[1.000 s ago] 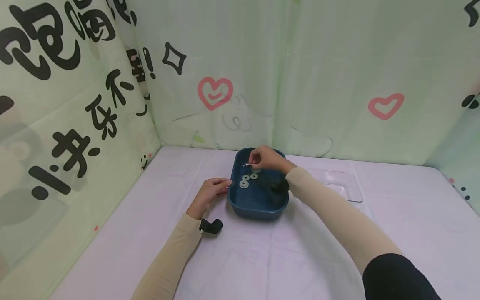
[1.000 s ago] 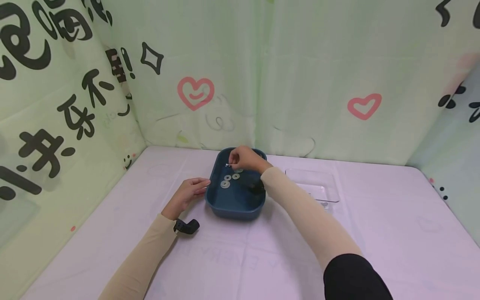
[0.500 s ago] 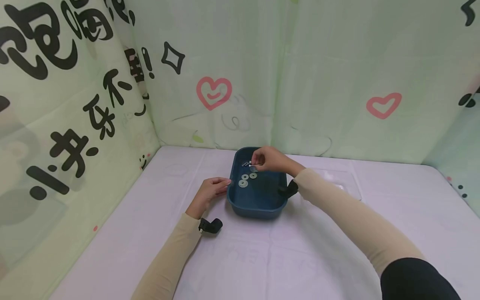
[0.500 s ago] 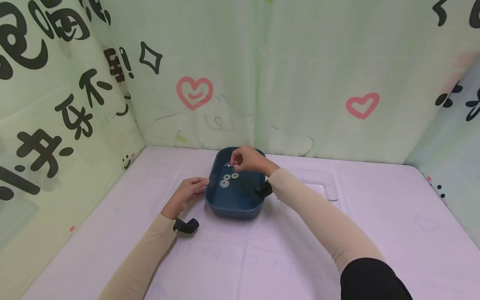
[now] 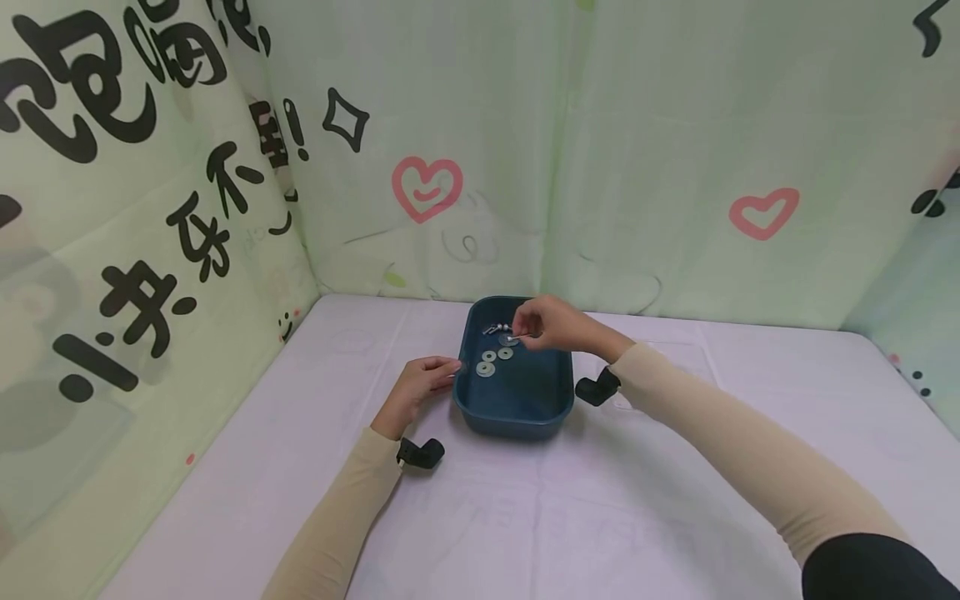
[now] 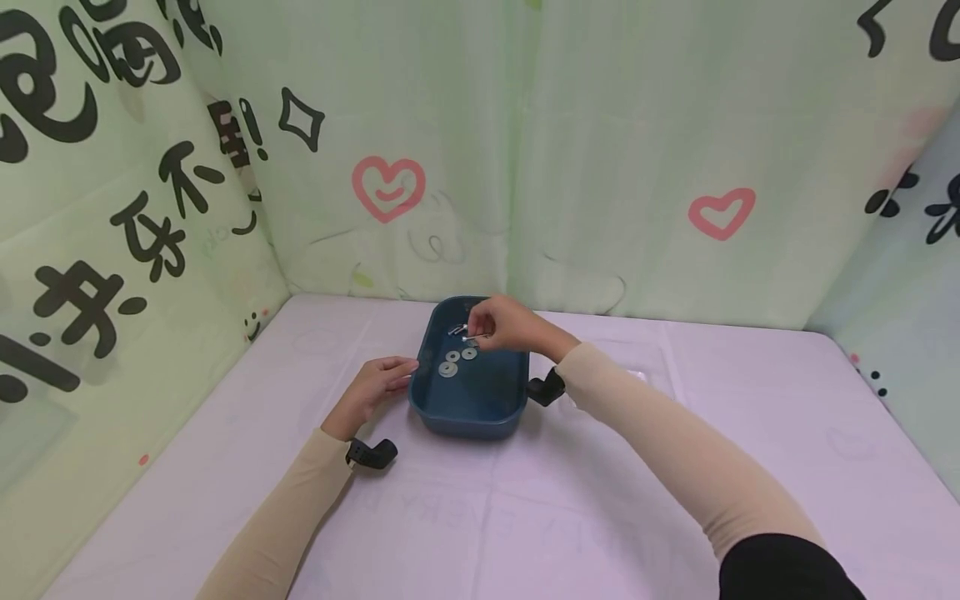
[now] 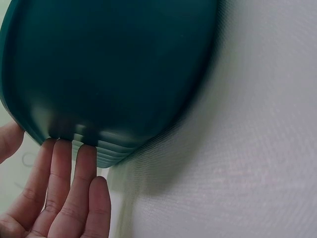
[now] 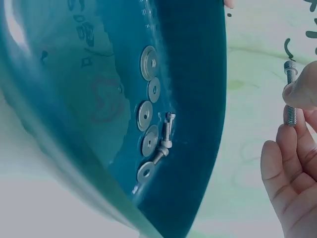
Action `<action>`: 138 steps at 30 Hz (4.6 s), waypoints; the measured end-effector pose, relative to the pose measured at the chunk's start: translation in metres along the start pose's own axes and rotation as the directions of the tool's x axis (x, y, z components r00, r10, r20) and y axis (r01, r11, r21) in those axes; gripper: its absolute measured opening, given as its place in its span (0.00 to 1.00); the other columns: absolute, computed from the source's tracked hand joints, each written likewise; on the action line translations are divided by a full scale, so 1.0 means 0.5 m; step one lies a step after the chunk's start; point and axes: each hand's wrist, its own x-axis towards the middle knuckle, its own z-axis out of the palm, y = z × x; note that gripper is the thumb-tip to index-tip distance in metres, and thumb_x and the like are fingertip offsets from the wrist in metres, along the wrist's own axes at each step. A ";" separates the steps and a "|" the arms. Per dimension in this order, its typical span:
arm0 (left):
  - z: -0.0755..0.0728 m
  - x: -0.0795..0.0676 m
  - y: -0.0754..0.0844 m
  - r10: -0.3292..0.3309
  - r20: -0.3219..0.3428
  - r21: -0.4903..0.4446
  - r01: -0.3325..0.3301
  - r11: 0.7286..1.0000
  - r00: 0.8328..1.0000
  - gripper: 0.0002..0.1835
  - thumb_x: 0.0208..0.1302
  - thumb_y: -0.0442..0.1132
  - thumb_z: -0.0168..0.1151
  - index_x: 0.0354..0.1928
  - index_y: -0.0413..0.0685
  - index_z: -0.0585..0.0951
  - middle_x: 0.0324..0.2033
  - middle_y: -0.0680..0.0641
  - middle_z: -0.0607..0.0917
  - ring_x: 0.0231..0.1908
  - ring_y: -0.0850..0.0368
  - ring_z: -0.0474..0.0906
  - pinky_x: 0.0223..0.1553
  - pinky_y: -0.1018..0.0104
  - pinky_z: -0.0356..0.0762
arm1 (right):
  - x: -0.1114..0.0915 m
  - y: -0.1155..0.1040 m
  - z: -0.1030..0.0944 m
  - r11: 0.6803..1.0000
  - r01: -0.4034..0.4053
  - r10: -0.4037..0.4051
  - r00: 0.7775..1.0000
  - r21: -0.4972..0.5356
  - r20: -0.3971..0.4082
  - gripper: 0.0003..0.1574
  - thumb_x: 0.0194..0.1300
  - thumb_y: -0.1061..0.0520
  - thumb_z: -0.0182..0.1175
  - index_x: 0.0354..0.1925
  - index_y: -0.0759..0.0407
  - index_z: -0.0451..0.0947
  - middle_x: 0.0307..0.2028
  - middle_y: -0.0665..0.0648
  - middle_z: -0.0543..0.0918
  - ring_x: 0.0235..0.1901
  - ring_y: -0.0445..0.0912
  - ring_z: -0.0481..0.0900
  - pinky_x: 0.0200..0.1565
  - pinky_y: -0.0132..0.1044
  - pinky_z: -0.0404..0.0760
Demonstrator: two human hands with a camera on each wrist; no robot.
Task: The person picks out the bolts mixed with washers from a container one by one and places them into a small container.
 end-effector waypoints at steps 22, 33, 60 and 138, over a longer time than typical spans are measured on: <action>-0.003 0.004 -0.002 0.001 0.013 -0.014 -0.001 1.000 1.000 0.19 0.63 0.40 0.61 0.50 0.34 0.79 0.52 0.35 0.80 0.48 0.48 0.82 0.57 0.56 0.76 | -0.102 0.028 -0.071 0.998 -0.055 0.053 0.996 -0.025 -0.068 0.05 0.54 0.68 0.60 0.32 0.62 0.78 0.30 0.56 0.80 0.30 0.44 0.74 0.39 0.46 0.81; 0.000 -0.046 0.047 -0.012 0.032 0.009 0.012 1.000 0.999 0.19 0.64 0.38 0.59 0.52 0.31 0.77 0.54 0.33 0.78 0.54 0.42 0.78 0.60 0.53 0.73 | -0.162 0.060 -0.113 0.988 -0.133 0.124 0.985 -0.073 -0.120 0.08 0.54 0.69 0.62 0.32 0.59 0.79 0.30 0.53 0.81 0.31 0.43 0.74 0.37 0.34 0.79; -0.001 0.004 -0.001 -0.030 -0.017 0.008 0.031 0.999 0.999 0.18 0.62 0.41 0.62 0.50 0.38 0.80 0.51 0.39 0.82 0.45 0.53 0.82 0.54 0.59 0.79 | -0.291 0.154 -0.161 0.949 -0.292 0.265 0.943 -0.117 -0.201 0.06 0.54 0.67 0.63 0.34 0.63 0.80 0.29 0.54 0.80 0.28 0.37 0.71 0.33 0.24 0.77; -0.002 0.006 -0.003 -0.007 -0.011 -0.001 0.007 1.000 1.000 0.18 0.62 0.42 0.62 0.49 0.37 0.80 0.50 0.39 0.82 0.46 0.53 0.82 0.55 0.59 0.78 | -0.296 0.180 -0.134 0.944 -0.327 0.318 0.939 -0.052 -0.131 0.27 0.56 0.57 0.67 0.53 0.65 0.75 0.50 0.66 0.81 0.49 0.59 0.77 0.52 0.50 0.79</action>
